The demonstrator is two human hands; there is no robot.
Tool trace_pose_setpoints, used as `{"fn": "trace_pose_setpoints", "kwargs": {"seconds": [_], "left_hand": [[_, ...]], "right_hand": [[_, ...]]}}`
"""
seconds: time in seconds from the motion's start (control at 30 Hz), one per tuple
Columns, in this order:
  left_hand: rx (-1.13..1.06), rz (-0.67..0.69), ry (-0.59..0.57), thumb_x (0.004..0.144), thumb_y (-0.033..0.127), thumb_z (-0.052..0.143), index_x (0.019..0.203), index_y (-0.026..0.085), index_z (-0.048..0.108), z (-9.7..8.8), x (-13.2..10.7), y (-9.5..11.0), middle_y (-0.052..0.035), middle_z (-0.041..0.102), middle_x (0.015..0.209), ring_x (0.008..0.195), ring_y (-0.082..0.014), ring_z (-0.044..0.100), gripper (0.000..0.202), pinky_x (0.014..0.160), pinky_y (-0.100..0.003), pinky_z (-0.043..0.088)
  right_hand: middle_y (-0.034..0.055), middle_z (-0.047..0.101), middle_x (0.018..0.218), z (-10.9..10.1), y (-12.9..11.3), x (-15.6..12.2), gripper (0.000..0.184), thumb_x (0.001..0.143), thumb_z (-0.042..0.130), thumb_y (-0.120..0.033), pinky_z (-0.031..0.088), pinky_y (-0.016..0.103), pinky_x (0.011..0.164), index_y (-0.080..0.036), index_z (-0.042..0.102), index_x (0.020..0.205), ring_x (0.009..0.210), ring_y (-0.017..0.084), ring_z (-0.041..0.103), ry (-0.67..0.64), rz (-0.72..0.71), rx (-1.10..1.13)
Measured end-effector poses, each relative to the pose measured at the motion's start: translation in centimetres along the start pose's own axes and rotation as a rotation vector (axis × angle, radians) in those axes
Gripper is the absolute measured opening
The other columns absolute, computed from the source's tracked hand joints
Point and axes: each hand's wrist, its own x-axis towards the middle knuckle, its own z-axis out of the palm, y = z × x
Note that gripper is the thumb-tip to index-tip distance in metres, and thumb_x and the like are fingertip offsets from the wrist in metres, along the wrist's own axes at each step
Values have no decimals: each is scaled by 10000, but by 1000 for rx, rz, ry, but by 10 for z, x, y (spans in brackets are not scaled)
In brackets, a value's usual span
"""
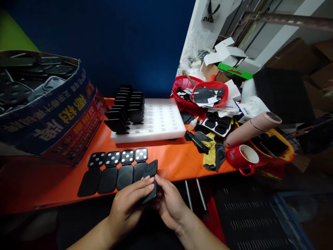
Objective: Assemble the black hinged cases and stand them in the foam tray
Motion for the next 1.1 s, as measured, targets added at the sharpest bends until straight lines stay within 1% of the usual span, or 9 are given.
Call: {"fn": "trace_pose_setpoints", "kwargs": {"seconds": [0.13,0.23,0.33,0.47,0.6,0.7,0.83,0.93,1.1], "left_hand": [[-82,-58,51,779,-4,489,1194,208,550,9,-5,-1,-94,649,1141,1099,-200,588,470,940,-342,492],[-174,-188,90,816,42,498,1142,235,580,11,-2,-5,-68,663,1109,1043,-193,618,388,899,-325,508],[-298,-602,196,839,194,550,1031,205,594,7,10,-16,-48,693,940,861,-180,670,197,746,-283,546],[-578,-919,208,752,336,654,1111,167,495,7,32,-42,-47,667,870,775,-193,667,427,663,-294,540],[-637,-889,112,773,341,622,1181,156,440,17,43,-65,-69,661,906,809,-204,667,484,704,-337,541],[-305,-750,61,826,308,555,1310,164,358,21,35,-70,-159,564,1224,1104,-248,570,542,886,-410,484],[209,-389,-339,839,311,538,1395,234,295,21,11,-62,-112,309,1471,1344,-301,271,612,1057,-544,269],[372,-244,-585,818,381,563,1415,236,265,25,-5,-55,-90,310,1470,1345,-327,257,684,1061,-602,196],[488,-217,-609,866,352,482,1414,211,275,32,-11,-58,-75,289,1476,1349,-288,263,602,1083,-566,166]], "right_hand": [[43,658,749,10,7,5,236,727,674,-318,456,191,561,-117,670,850,651,110,584,83,-39,194],[-26,541,563,10,7,6,225,733,662,-364,339,163,413,-143,632,759,470,65,452,71,-40,126],[-59,391,480,-1,-7,3,303,804,573,-432,316,186,435,-167,569,657,441,72,356,-22,-249,-282],[27,608,803,-19,-32,3,240,855,505,-401,399,260,714,-200,633,886,762,156,535,126,-743,-1103],[0,604,720,-30,-43,25,258,859,483,-414,377,248,609,-201,617,805,647,147,519,78,-645,-1496],[-11,558,632,-37,-47,50,322,878,428,-429,344,233,543,-188,559,708,587,135,492,166,-631,-1504],[26,602,647,-39,-52,73,334,881,412,-400,327,244,566,-187,572,678,624,154,536,287,-605,-1766],[76,654,707,-35,-52,76,362,889,392,-404,328,272,589,-195,611,691,669,188,573,312,-549,-2002],[90,662,779,-34,-55,76,266,862,462,-385,384,309,683,-189,625,790,747,216,598,329,-617,-1879]]}}
